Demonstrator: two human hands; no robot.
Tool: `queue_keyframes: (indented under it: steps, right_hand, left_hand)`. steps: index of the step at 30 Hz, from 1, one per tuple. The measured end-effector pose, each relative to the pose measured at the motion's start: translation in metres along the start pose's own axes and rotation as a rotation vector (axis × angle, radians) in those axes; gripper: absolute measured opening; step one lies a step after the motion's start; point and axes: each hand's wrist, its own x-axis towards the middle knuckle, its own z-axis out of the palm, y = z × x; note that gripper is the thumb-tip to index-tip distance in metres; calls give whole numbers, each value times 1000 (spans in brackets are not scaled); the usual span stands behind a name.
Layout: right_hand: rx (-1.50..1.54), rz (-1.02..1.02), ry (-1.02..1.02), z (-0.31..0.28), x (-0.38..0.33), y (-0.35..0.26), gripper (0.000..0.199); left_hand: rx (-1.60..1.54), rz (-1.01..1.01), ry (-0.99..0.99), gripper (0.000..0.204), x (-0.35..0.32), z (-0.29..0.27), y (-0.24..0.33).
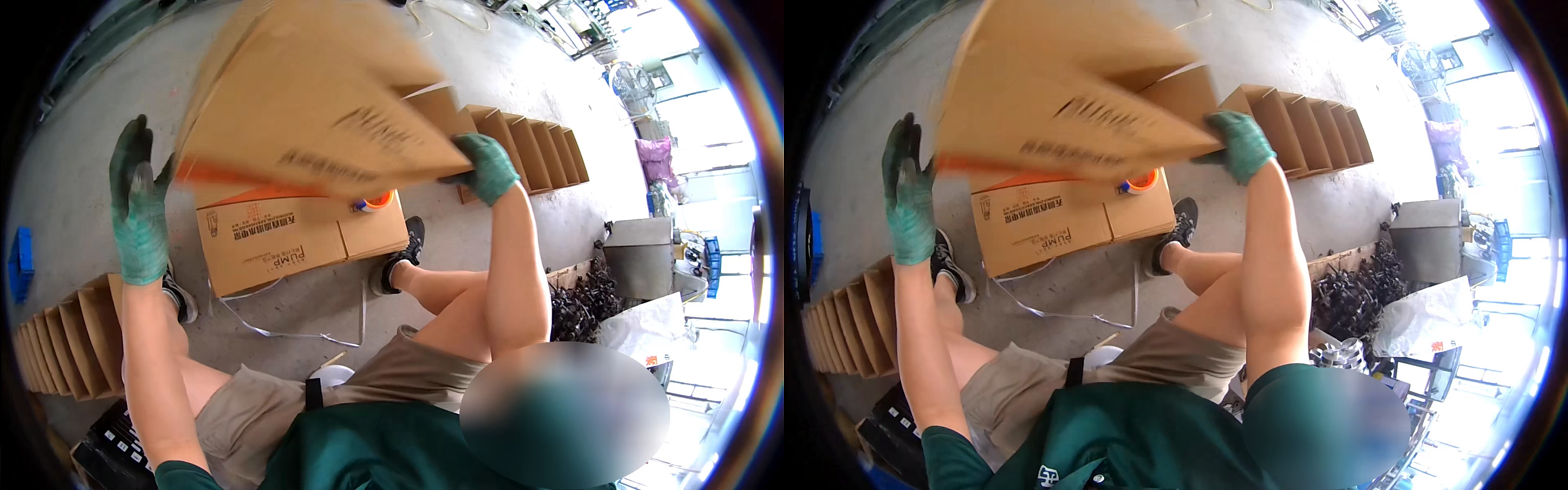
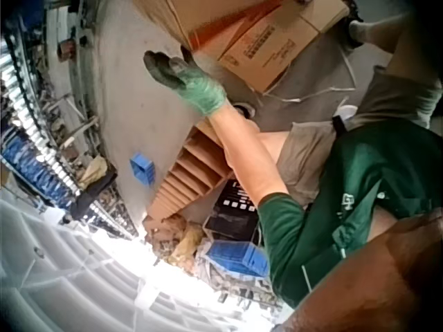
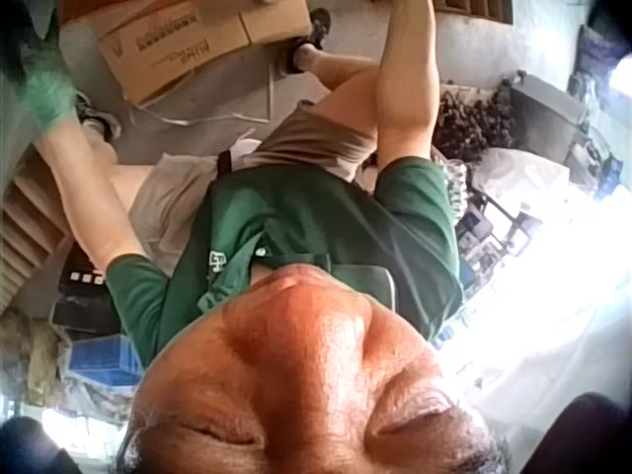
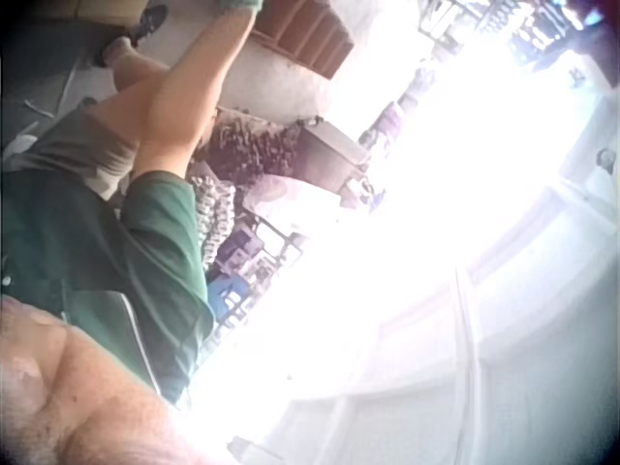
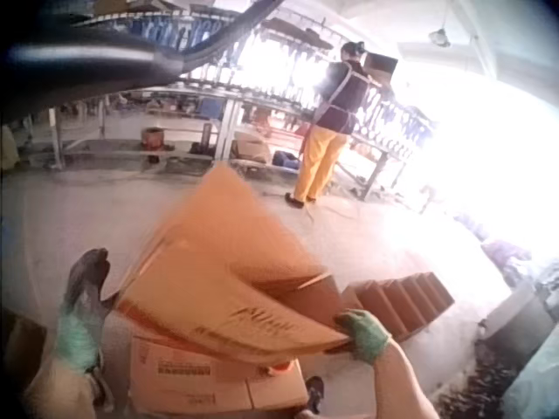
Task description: The person sits on the floor and repeatedly folds and seals cardboard boxes using a handheld tape dispenser. They pick up a flat box, fold the flaps, apply tape to the seams, and then place the sealed box aside to repeat the process with the next one.
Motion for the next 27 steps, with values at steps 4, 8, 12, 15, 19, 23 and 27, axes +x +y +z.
queue_keyframes:
  steps: [4,8,12,15,19,23,27]
  right_hand:
    - [970,597,423,-19,-13,68,31]
    - [970,863,704,-7,-47,194,35]
    - [783,1272,758,15,-64,242,49]
    - [379,1069,465,10,-50,240,38]
    - [161,549,159,38,-18,197,30]
    - [-153,60,-85,111,-4,26,41]
    - [-519,-73,-305,163,-3,-21,58]
  left_hand:
    - [60,-246,-36,52,-5,-6,-21]
    - [142,-239,-106,49,-6,-8,-28]
    - [230,-329,-138,48,-12,-11,-37]
    - [350,-466,-200,48,-16,-28,-65]
    - [603,-634,-244,51,-32,-51,-125]
    - [890,-672,-382,56,-67,-91,-202]
    - [837,-790,-412,61,-98,-121,-242]
